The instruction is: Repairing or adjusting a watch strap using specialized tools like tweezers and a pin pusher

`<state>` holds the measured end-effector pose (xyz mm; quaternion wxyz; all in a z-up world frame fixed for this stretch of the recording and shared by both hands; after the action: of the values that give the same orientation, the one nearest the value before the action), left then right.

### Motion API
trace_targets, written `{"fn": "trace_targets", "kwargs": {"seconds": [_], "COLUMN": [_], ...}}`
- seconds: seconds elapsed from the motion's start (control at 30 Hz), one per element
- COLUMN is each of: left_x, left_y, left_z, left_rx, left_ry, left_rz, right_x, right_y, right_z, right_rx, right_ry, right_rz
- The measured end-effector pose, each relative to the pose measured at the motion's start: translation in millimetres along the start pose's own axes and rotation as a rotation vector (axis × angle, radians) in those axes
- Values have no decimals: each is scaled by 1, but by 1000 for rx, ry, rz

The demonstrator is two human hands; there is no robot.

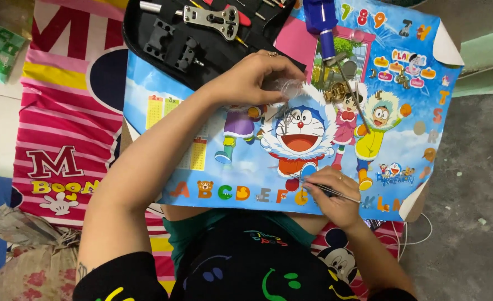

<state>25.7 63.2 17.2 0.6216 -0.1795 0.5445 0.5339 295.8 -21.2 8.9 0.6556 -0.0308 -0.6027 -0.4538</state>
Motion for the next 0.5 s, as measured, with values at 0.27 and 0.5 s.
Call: {"fn": "trace_targets", "kwargs": {"seconds": [0.27,0.5], "left_x": [0,-1], "left_y": [0,1], "left_z": [0,-1], "left_rx": [-4,-99], "left_ry": [10,94], "left_rz": [6,-65], "right_x": [-3,7], "right_y": [-1,10], "right_z": [4,57], "right_rx": [65,133], "right_ry": [-12,140], "right_rz": [38,254]}}
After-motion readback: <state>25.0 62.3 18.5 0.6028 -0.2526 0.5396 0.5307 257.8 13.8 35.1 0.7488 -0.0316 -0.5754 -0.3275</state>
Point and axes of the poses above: each hand's wrist, its own z-axis towards the middle knuckle, its own y-axis out of the back of the hand, x = y × z, the point moved 7 cm from there along z, towards the middle knuckle, and after that the axes turned 7 degrees about x, right-handed, at the moved point
